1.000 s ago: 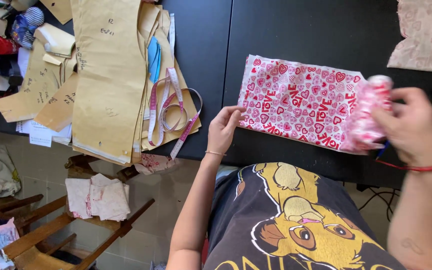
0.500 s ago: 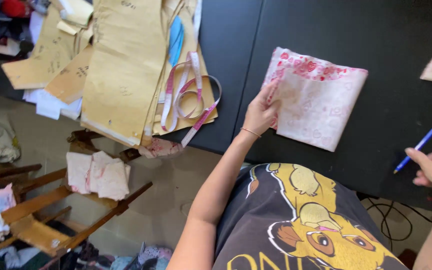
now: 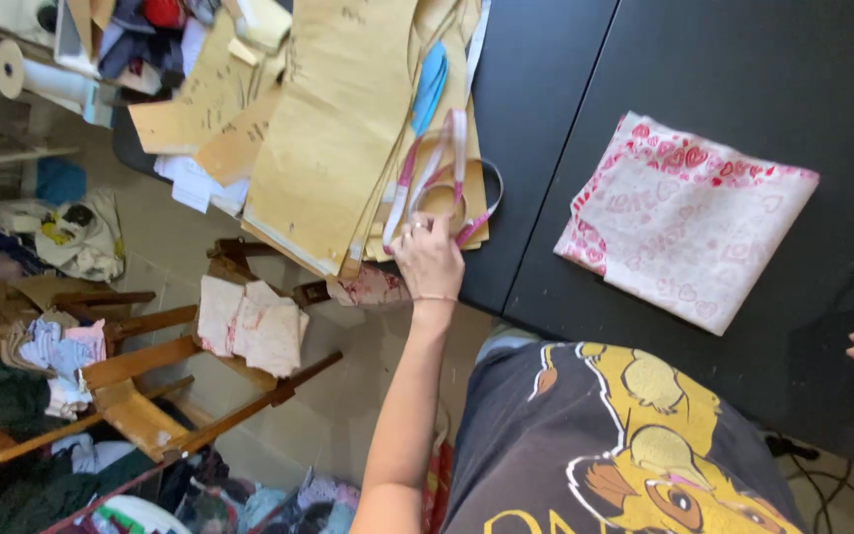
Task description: The person uses an electric fabric cutter to cut a piece of patterned fabric on a black table. They then fold the cut fabric and place it aside. Next, they position a paper pattern on a larger piece of fabric, trace its outline with a blue pencil, and cut the fabric along the traced lines using the electric cutter.
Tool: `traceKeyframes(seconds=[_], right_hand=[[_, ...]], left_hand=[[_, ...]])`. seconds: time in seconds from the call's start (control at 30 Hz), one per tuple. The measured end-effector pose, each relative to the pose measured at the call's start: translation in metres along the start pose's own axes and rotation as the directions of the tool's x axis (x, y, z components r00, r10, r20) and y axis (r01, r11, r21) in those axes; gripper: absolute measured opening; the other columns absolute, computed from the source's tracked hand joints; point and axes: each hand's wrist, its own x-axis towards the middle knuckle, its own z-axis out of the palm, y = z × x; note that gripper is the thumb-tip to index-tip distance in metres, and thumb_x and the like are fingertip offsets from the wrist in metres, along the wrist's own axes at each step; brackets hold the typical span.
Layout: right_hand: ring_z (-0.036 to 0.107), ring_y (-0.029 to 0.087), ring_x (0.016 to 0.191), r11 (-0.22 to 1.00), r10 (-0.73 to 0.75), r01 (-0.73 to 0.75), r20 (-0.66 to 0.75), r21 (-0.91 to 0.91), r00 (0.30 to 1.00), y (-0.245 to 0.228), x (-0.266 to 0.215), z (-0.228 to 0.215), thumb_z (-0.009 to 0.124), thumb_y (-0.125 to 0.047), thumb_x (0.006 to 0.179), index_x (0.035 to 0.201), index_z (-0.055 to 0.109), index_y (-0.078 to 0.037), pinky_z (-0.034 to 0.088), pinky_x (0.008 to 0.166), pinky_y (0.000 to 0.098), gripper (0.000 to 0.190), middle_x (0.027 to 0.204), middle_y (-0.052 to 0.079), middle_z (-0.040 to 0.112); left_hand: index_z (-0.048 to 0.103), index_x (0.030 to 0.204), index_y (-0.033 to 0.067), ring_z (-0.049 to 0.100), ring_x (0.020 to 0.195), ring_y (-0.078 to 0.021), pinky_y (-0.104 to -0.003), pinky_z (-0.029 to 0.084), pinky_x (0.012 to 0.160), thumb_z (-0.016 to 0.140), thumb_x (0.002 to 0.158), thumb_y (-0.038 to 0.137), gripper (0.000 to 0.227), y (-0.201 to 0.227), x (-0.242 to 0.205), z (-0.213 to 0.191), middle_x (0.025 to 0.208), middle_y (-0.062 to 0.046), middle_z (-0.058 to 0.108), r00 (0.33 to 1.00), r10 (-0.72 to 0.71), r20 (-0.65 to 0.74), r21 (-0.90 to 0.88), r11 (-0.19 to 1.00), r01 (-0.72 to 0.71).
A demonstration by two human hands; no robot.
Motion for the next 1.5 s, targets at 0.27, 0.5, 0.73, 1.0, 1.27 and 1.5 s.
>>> traceKeyframes(seconds=[0.27, 0.5, 0.73, 1.0, 1.27, 1.5], right_hand=[[0.055, 0.023, 0.081, 0.904, -0.393, 0.423, -0.274, 0.058, 0.878, -0.520, -0.159, 0.090, 0.052, 0.010, 0.092, 0.087, 0.032, -0.001, 0.043, 0.081, 0.0259, 0.024, 0.098, 0.021, 0.053], [0.049, 0.011, 0.050, 0.619, -0.583, 0.669, -0.330, 0.412, 0.742, -0.596, -0.180, 0.126, 0.059, -0.003, 0.076, 0.069, 0.040, -0.009, 0.043, 0.048, 0.0165, 0.022, 0.068, 0.009, 0.048], [0.038, 0.007, 0.040, 0.673, -0.545, 0.629, -0.314, 0.389, 0.777, -0.592, -0.186, 0.132, 0.054, -0.009, 0.082, 0.058, 0.044, -0.009, 0.027, 0.037, 0.0171, 0.026, 0.051, 0.004, 0.044], [0.038, 0.007, 0.036, 0.651, -0.508, 0.617, -0.350, 0.442, 0.787, -0.589, -0.185, 0.134, 0.053, -0.014, 0.083, 0.061, 0.044, -0.009, 0.028, 0.031, 0.0158, 0.025, 0.056, 0.007, 0.048], [0.041, 0.007, 0.035, 0.643, -0.537, 0.634, -0.336, 0.430, 0.773, -0.593, -0.185, 0.135, 0.053, -0.008, 0.084, 0.063, 0.045, -0.008, 0.031, 0.035, 0.0146, 0.023, 0.059, 0.008, 0.050], [0.038, 0.009, 0.041, 0.677, -0.522, 0.632, -0.360, 0.376, 0.773, -0.590, -0.185, 0.135, 0.052, -0.005, 0.084, 0.057, 0.040, -0.009, 0.029, 0.038, 0.0188, 0.029, 0.051, 0.006, 0.047]], left_hand=[[0.049, 0.078, 0.0174, 0.049, 0.074, -0.0187, -0.034, 0.028, 0.078, 0.060, 0.077, 0.020, 0.011, 0.049, 0.015, -0.061, 0.077, 0.004, 0.053, 0.998, 0.031, -0.057, -0.172, 0.984, -0.040], [0.032, 0.067, 0.0113, 0.028, 0.054, -0.0081, -0.023, 0.026, 0.052, 0.039, 0.085, 0.020, 0.021, 0.137, -0.007, -0.133, 0.058, 0.004, 0.034, 0.782, 0.495, 0.379, -0.925, 0.205, 0.319], [0.039, 0.070, 0.0117, 0.028, 0.051, -0.0112, -0.025, 0.027, 0.050, 0.039, 0.082, 0.024, 0.017, 0.153, -0.021, -0.132, 0.056, 0.004, 0.033, 0.708, 0.625, 0.329, -0.943, 0.254, 0.214], [0.038, 0.068, 0.0113, 0.030, 0.053, -0.0100, -0.024, 0.028, 0.053, 0.039, 0.081, 0.022, 0.016, 0.157, -0.021, -0.134, 0.058, 0.004, 0.035, 0.713, 0.617, 0.334, -0.943, 0.221, 0.250], [0.037, 0.068, 0.0112, 0.030, 0.055, -0.0098, -0.024, 0.027, 0.054, 0.039, 0.083, 0.023, 0.019, 0.156, -0.022, -0.133, 0.061, 0.004, 0.035, 0.713, 0.620, 0.328, -0.944, 0.199, 0.261], [0.035, 0.067, 0.0112, 0.030, 0.055, -0.0117, -0.026, 0.027, 0.053, 0.037, 0.083, 0.024, 0.021, 0.156, -0.022, -0.130, 0.060, 0.003, 0.033, 0.717, 0.639, 0.280, -0.960, 0.191, 0.205]])
